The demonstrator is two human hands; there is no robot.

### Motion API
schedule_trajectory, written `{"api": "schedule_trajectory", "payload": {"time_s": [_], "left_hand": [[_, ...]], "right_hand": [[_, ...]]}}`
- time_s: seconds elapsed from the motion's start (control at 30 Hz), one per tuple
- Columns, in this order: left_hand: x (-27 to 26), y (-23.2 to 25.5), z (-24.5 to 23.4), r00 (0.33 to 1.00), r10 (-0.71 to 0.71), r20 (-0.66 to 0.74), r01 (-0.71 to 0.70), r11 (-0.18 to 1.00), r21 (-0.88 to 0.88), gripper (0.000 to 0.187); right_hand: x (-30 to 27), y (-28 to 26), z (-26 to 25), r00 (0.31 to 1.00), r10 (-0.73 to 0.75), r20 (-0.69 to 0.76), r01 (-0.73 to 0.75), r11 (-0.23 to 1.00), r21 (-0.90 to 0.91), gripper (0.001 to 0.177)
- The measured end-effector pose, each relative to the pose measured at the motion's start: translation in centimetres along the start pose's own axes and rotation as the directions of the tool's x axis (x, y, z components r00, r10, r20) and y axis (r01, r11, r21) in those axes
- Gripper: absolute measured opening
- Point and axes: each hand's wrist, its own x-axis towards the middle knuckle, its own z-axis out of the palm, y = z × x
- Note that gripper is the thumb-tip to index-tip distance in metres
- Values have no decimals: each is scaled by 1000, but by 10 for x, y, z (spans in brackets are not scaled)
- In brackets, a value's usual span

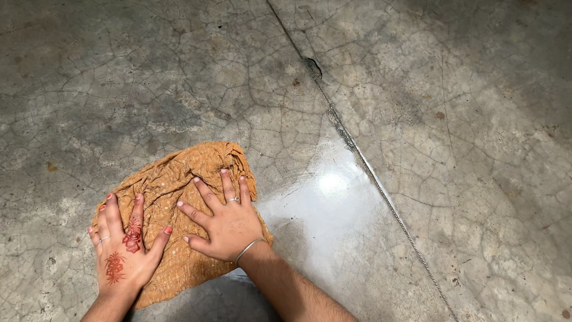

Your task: The person cleans the concrete floor by hand using a cloth and soapy water, scrubbing different sections of the surface before rinsing the cloth in a bucket.

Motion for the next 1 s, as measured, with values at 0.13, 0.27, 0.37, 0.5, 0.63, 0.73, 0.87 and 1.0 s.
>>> {"api": "schedule_trajectory", "payload": {"time_s": [0.13,0.27,0.37,0.5,0.63,0.73,0.87,1.0], "left_hand": [[1,7,11,995,-100,-17,100,994,49,85],[17,16,33,982,-183,-50,187,978,96,85],[36,31,47,968,-230,-98,238,967,87,87],[86,71,68,961,-254,-111,262,963,67,89],[139,135,86,973,-221,-64,228,966,121,88],[169,192,97,986,-158,-49,164,975,147,87],[191,269,105,995,-98,-18,100,988,117,85],[192,338,106,998,-44,43,38,991,129,82]], "right_hand": [[14,13,-6,997,-18,75,15,999,44,71],[39,37,-13,992,-59,110,59,998,3,71],[64,69,-21,986,-100,130,106,994,-41,74],[86,124,-38,989,-79,127,93,990,-104,73],[89,197,-62,996,-40,82,51,990,-133,73],[76,255,-80,999,-14,32,18,990,-139,72],[49,319,-101,1000,27,0,-27,988,-150,71],[11,371,-122,997,73,-6,-73,984,-159,72]]}}
